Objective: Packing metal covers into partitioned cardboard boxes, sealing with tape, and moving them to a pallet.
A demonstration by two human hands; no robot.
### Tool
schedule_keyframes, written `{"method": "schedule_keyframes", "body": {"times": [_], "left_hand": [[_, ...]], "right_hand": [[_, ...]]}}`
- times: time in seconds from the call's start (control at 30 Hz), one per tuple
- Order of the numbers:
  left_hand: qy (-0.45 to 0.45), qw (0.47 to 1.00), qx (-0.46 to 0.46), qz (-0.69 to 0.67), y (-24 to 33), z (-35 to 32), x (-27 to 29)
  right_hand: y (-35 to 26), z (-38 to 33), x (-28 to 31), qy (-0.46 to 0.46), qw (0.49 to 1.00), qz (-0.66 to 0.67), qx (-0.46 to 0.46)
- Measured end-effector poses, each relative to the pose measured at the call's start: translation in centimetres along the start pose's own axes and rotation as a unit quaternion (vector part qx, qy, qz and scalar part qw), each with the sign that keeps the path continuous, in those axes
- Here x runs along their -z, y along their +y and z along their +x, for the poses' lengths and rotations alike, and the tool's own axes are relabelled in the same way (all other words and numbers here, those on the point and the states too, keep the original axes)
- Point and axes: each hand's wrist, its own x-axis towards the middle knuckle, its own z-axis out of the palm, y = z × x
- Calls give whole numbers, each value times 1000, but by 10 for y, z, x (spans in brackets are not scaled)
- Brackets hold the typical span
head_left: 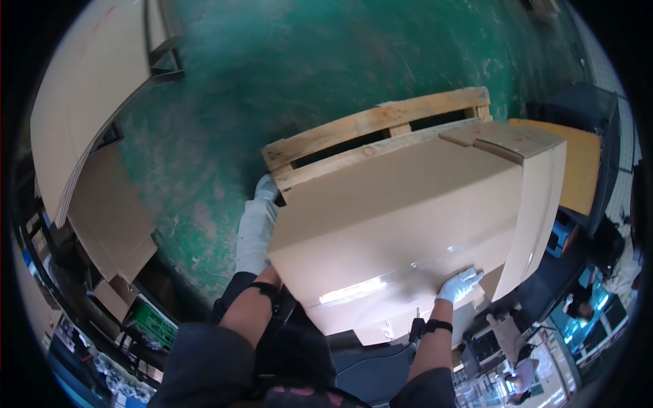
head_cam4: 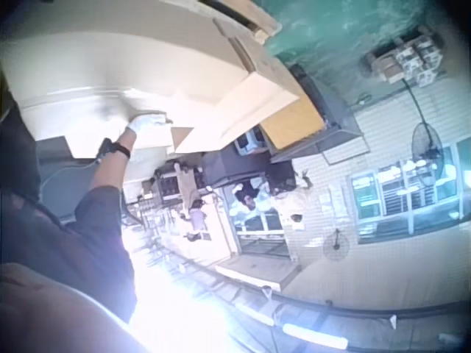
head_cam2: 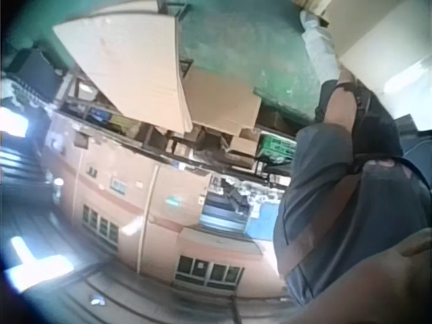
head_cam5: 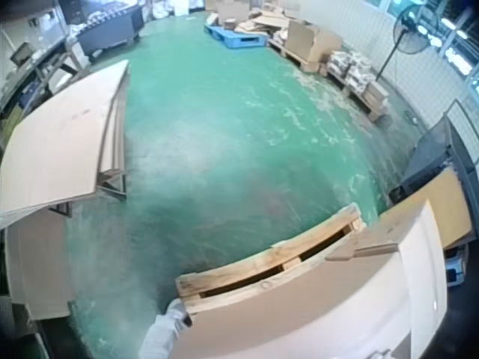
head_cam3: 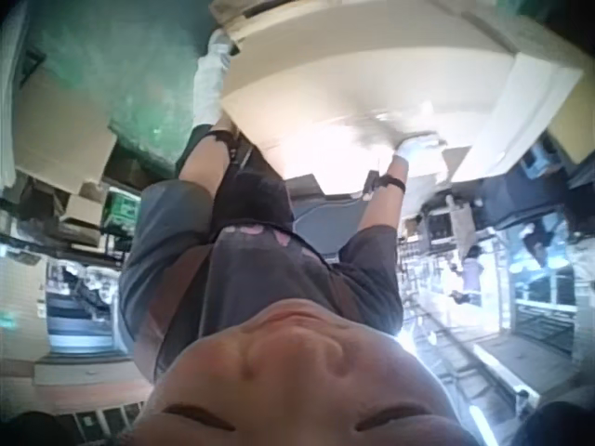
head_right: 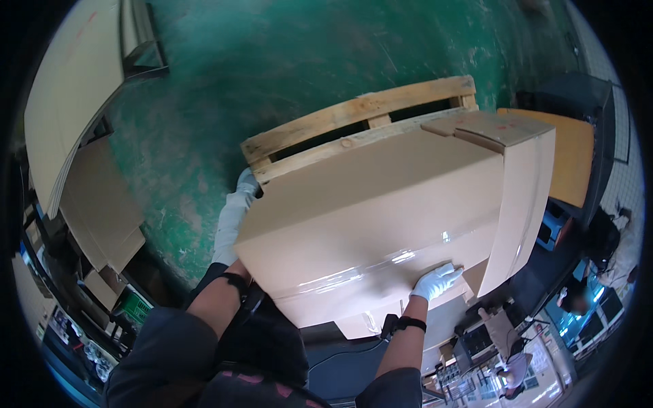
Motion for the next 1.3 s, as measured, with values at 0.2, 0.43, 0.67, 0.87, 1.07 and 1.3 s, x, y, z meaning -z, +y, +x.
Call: {"method": "schedule_keyframes", "body": {"times": [0.2,0.43,0.67,0.87,1.07,1.3], "left_hand": [[125,988,-57,67,-19,-57,95],[339,924,-176,-3,-14,-252,232],[637,765,94,3,-150,-435,467],[706,683,179,-63,-134,-510,714],[754,622,199,-78,-297,-599,902],[714,693,88,38,-214,-578,884]], "right_hand": [[-95,-97,5,-89,798,-513,303],[-252,-440,103,-633,522,-58,569],[-418,-552,140,-524,532,22,665],[-596,-426,23,-248,917,110,293],[-648,-505,5,-289,939,55,176],[-571,-438,112,-246,941,-128,193]]}}
